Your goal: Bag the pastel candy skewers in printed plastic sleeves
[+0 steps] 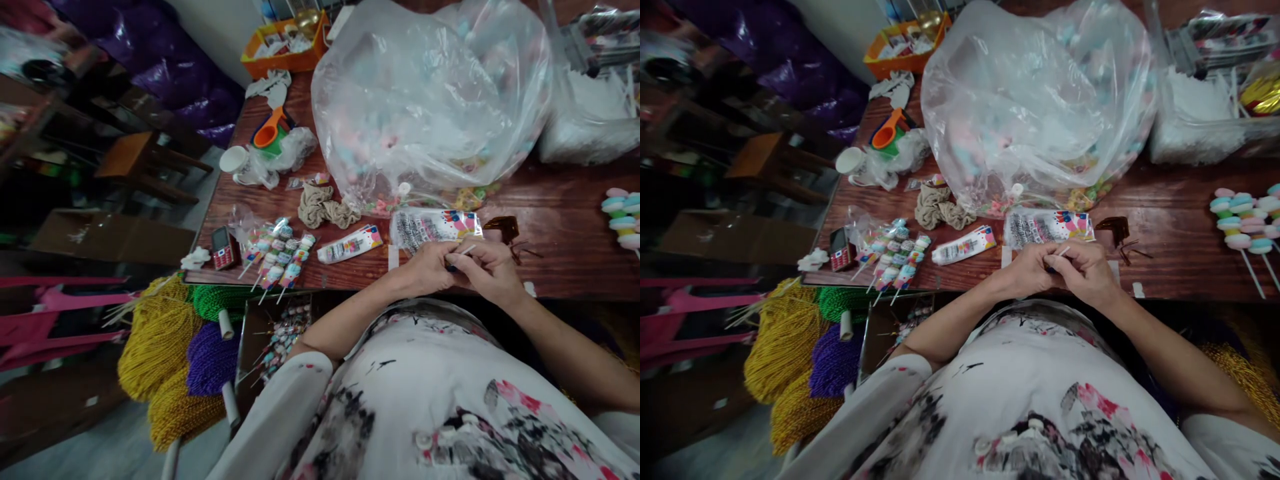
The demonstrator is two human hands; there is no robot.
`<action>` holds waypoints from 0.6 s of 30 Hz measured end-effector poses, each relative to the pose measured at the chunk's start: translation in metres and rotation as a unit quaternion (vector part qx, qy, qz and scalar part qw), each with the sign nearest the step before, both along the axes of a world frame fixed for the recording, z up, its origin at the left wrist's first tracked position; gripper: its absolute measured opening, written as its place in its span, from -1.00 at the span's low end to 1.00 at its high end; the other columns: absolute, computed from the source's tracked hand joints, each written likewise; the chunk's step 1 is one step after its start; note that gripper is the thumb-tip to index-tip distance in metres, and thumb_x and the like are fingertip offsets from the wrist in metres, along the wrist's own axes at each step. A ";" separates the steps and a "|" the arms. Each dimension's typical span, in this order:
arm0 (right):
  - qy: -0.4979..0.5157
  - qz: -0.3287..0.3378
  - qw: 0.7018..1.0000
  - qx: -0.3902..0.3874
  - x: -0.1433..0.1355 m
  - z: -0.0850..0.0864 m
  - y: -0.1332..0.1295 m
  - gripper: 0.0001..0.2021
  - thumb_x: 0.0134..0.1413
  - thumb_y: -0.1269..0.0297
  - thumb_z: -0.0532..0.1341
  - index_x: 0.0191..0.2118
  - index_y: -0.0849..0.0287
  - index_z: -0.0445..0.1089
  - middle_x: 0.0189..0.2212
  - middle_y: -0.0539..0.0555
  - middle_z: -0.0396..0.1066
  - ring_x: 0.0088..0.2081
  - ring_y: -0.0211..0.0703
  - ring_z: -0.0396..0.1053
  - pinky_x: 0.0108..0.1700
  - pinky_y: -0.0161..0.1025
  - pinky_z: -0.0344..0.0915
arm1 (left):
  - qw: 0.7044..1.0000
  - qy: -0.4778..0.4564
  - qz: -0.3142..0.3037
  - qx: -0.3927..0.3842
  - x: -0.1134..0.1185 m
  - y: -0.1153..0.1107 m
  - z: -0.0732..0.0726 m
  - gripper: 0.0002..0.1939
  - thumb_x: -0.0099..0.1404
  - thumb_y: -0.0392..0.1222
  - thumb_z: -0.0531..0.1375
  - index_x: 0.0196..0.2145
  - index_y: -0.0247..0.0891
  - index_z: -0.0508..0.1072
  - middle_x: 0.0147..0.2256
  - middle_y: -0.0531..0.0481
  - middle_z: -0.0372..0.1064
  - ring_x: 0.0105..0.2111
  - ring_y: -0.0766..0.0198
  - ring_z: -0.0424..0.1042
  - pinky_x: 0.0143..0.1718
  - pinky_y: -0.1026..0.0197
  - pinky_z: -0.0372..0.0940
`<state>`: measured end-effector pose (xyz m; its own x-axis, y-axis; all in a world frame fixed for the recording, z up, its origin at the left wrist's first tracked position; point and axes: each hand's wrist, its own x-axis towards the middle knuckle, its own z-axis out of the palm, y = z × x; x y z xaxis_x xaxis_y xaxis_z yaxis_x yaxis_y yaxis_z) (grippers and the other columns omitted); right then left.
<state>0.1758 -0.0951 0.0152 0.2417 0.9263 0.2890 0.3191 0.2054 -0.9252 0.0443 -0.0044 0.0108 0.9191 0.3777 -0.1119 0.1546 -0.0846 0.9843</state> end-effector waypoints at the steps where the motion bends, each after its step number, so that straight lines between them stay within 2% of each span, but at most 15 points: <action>1: 0.026 0.005 1.000 -0.008 0.001 -0.001 0.000 -0.80 0.08 0.26 0.29 -0.53 0.14 0.46 -0.57 -0.05 0.44 -0.52 -0.29 0.35 -0.43 -0.30 0.28 | 0.999 -0.004 0.002 -0.032 -0.002 0.002 0.002 -0.61 -0.03 -0.18 0.43 -0.22 -0.34 0.52 -0.32 0.08 0.42 -0.27 0.31 0.39 -0.17 0.27 0.27; 4: 0.132 0.022 0.991 -0.026 0.014 0.001 -0.001 -0.85 0.07 0.20 0.32 -0.46 0.11 0.51 -0.53 -0.03 0.48 -0.50 -0.25 0.37 -0.44 -0.28 0.31 | 0.983 -0.014 -0.011 -0.182 -0.013 0.011 0.013 -0.42 -0.06 -0.06 0.47 -0.08 -0.29 0.51 -0.26 0.00 0.48 -0.22 0.28 0.44 -0.15 0.25 0.31; 6: 0.174 0.023 0.984 -0.011 0.024 0.007 -0.002 -0.86 0.05 0.16 0.34 -0.45 0.08 0.53 -0.52 -0.02 0.48 -0.49 -0.22 0.37 -0.46 -0.25 0.30 | 0.965 -0.017 -0.033 -0.258 -0.019 0.015 0.018 -0.46 0.01 0.05 0.44 -0.10 -0.28 0.54 -0.27 -0.06 0.51 -0.25 0.27 0.48 -0.18 0.24 0.34; 8: 0.171 0.033 0.985 0.000 0.030 0.012 0.001 -0.86 0.03 0.15 0.35 -0.44 0.06 0.54 -0.52 -0.01 0.47 -0.48 -0.20 0.37 -0.44 -0.23 0.30 | 0.953 -0.019 -0.038 -0.301 -0.020 0.014 0.019 -0.54 0.07 0.12 0.40 -0.23 -0.31 0.57 -0.33 -0.08 0.52 -0.32 0.25 0.50 -0.23 0.21 0.38; 11: 0.134 0.057 0.989 -0.004 0.028 0.011 0.009 -0.85 0.06 0.18 0.34 -0.46 0.09 0.52 -0.53 -0.02 0.45 -0.48 -0.22 0.35 -0.40 -0.23 0.30 | 0.938 -0.038 0.054 -0.341 -0.016 0.004 0.012 -0.56 0.01 0.15 0.42 -0.40 -0.33 0.54 -0.45 -0.03 0.49 -0.45 0.30 0.48 -0.30 0.17 0.42; 14: 0.132 0.067 0.989 -0.006 0.023 0.000 0.016 -0.81 0.09 0.20 0.32 -0.49 0.11 0.50 -0.56 -0.05 0.41 -0.49 -0.27 0.33 -0.39 -0.27 0.28 | 0.924 -0.043 0.152 -0.348 -0.009 -0.007 0.004 -0.50 -0.14 0.15 0.48 -0.43 -0.32 0.52 -0.51 0.04 0.43 -0.52 0.36 0.41 -0.37 0.19 0.44; 16: 0.145 0.025 0.989 -0.004 0.021 -0.008 0.016 -0.86 0.09 0.18 0.32 -0.43 0.09 0.52 -0.51 -0.05 0.45 -0.45 -0.28 0.36 -0.36 -0.29 0.30 | 0.916 -0.040 0.194 -0.349 -0.006 -0.010 -0.001 -0.45 -0.17 0.21 0.47 -0.42 -0.32 0.50 -0.53 0.06 0.42 -0.55 0.37 0.38 -0.42 0.20 0.44; 18: 0.179 -0.044 0.983 0.010 0.019 -0.015 0.012 -0.82 0.11 0.08 0.30 -0.25 0.03 0.55 -0.40 -0.04 0.50 -0.39 -0.26 0.40 -0.33 -0.29 0.33 | 0.910 -0.058 0.243 -0.330 -0.005 -0.009 -0.005 -0.43 -0.14 0.26 0.43 -0.39 -0.30 0.48 -0.52 0.09 0.40 -0.56 0.40 0.36 -0.43 0.23 0.42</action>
